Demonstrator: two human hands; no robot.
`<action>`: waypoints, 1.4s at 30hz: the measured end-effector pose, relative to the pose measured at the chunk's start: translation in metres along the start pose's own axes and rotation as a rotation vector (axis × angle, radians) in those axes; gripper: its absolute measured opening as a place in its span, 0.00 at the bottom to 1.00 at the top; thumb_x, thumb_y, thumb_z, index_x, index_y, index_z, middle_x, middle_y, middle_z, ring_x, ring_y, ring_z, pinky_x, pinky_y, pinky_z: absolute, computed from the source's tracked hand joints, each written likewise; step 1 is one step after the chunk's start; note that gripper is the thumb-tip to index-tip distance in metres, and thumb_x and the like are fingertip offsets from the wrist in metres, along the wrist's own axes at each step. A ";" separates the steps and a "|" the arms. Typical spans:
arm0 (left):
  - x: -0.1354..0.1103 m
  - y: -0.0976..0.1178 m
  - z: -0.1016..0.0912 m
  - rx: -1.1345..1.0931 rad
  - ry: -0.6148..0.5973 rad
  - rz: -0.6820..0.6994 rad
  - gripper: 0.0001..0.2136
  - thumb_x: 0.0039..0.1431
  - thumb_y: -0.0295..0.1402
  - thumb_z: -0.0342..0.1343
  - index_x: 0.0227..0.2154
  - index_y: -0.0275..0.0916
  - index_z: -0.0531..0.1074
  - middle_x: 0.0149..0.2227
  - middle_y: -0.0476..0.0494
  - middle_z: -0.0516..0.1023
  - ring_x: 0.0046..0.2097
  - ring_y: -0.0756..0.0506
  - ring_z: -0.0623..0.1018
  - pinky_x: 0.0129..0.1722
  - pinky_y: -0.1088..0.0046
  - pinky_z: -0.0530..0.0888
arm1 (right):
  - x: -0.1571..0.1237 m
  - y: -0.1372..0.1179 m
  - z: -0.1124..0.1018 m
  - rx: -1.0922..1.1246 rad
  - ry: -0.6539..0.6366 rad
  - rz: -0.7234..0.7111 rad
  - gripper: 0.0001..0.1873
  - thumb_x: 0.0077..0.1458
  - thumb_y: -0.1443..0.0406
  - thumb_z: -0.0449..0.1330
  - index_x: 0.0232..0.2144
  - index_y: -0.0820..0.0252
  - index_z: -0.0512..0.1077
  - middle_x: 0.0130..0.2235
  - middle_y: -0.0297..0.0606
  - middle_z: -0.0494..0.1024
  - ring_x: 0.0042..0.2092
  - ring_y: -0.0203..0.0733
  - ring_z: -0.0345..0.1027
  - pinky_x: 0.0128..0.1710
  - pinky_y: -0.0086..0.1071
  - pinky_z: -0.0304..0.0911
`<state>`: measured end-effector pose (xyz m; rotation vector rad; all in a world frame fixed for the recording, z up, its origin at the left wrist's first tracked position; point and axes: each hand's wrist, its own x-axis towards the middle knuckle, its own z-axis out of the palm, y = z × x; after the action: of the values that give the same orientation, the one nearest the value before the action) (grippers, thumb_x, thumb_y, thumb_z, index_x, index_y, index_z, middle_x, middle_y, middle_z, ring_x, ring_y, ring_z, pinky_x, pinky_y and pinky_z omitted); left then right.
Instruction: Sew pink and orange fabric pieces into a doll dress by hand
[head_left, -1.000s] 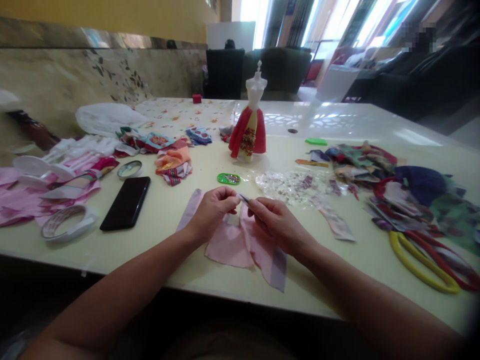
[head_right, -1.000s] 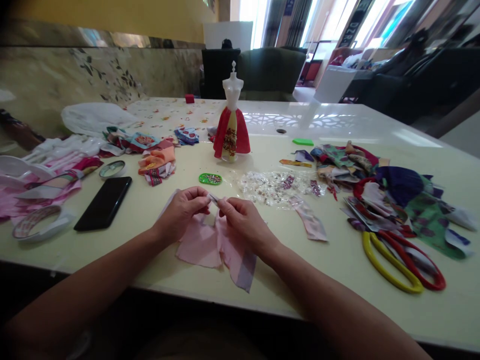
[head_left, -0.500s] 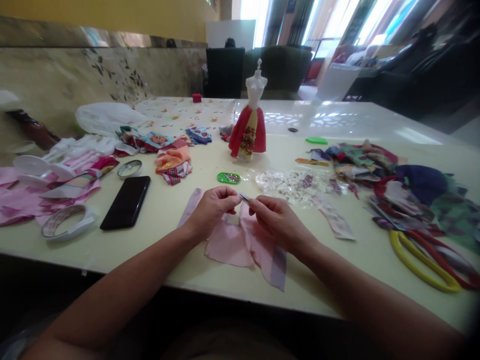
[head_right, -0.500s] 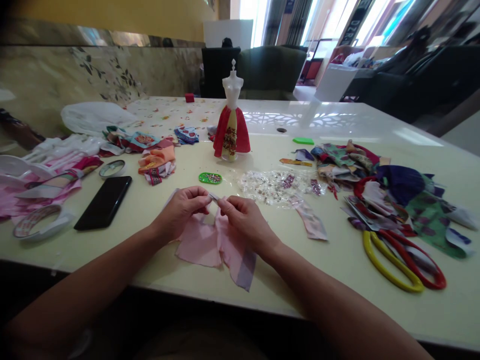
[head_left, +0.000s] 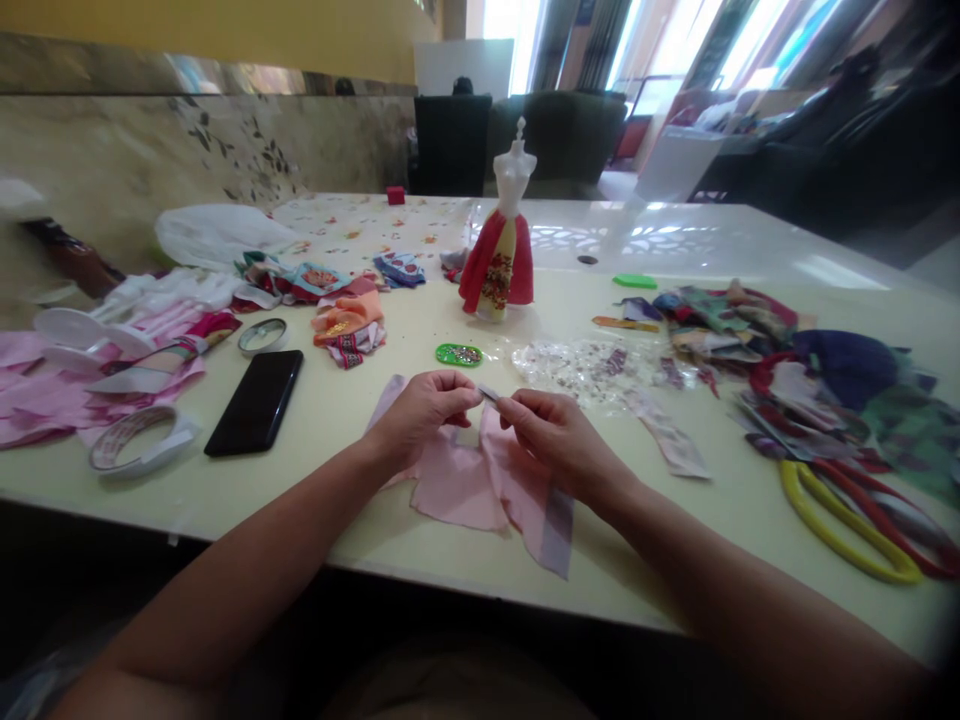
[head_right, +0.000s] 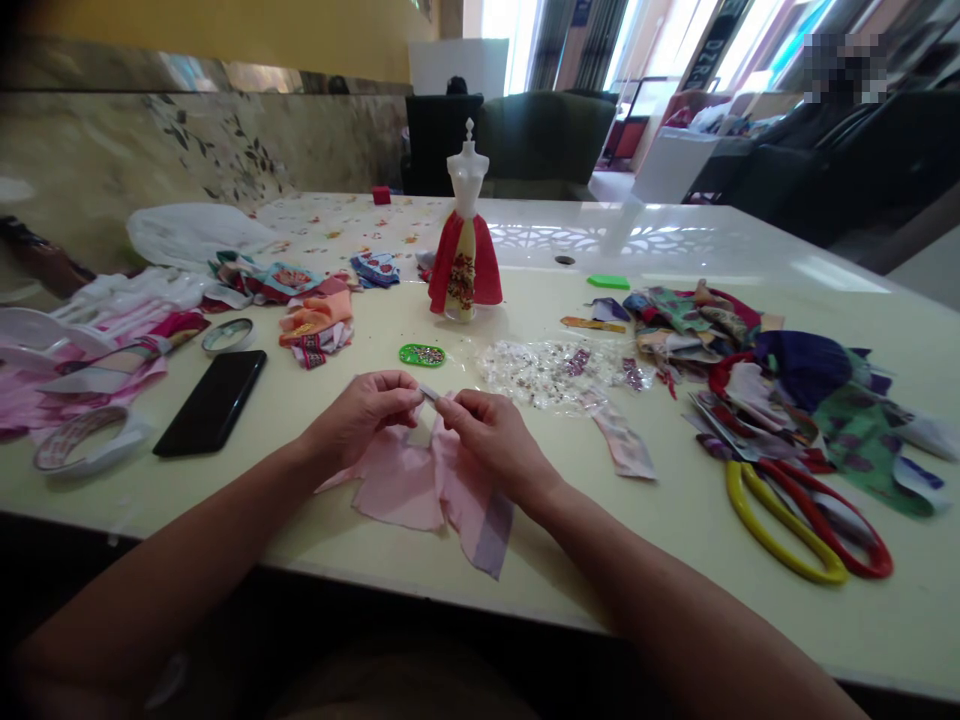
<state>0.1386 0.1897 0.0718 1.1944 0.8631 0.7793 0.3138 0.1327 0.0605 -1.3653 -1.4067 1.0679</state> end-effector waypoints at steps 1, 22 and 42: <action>0.000 0.000 0.000 0.001 -0.001 -0.004 0.10 0.47 0.36 0.65 0.25 0.36 0.71 0.25 0.53 0.69 0.27 0.54 0.69 0.32 0.75 0.65 | 0.000 0.000 0.000 -0.001 -0.003 0.001 0.23 0.59 0.50 0.59 0.21 0.59 0.66 0.19 0.26 0.58 0.22 0.29 0.48 0.21 0.29 0.42; 0.004 -0.001 -0.004 0.017 -0.024 -0.060 0.11 0.43 0.35 0.64 0.23 0.36 0.68 0.22 0.54 0.69 0.25 0.54 0.70 0.29 0.77 0.64 | -0.003 -0.002 0.003 -0.140 0.019 -0.015 0.23 0.60 0.52 0.56 0.20 0.60 0.61 0.22 0.27 0.58 0.25 0.31 0.50 0.25 0.30 0.44; 0.003 -0.004 0.000 0.040 -0.011 0.033 0.09 0.44 0.34 0.63 0.24 0.36 0.69 0.25 0.53 0.68 0.27 0.54 0.69 0.32 0.74 0.66 | -0.004 -0.010 -0.001 -0.243 0.123 -0.125 0.23 0.61 0.53 0.56 0.19 0.59 0.61 0.21 0.29 0.59 0.26 0.34 0.52 0.26 0.30 0.47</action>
<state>0.1406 0.1912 0.0674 1.2504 0.8551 0.7847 0.3122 0.1282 0.0703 -1.4661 -1.5449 0.7372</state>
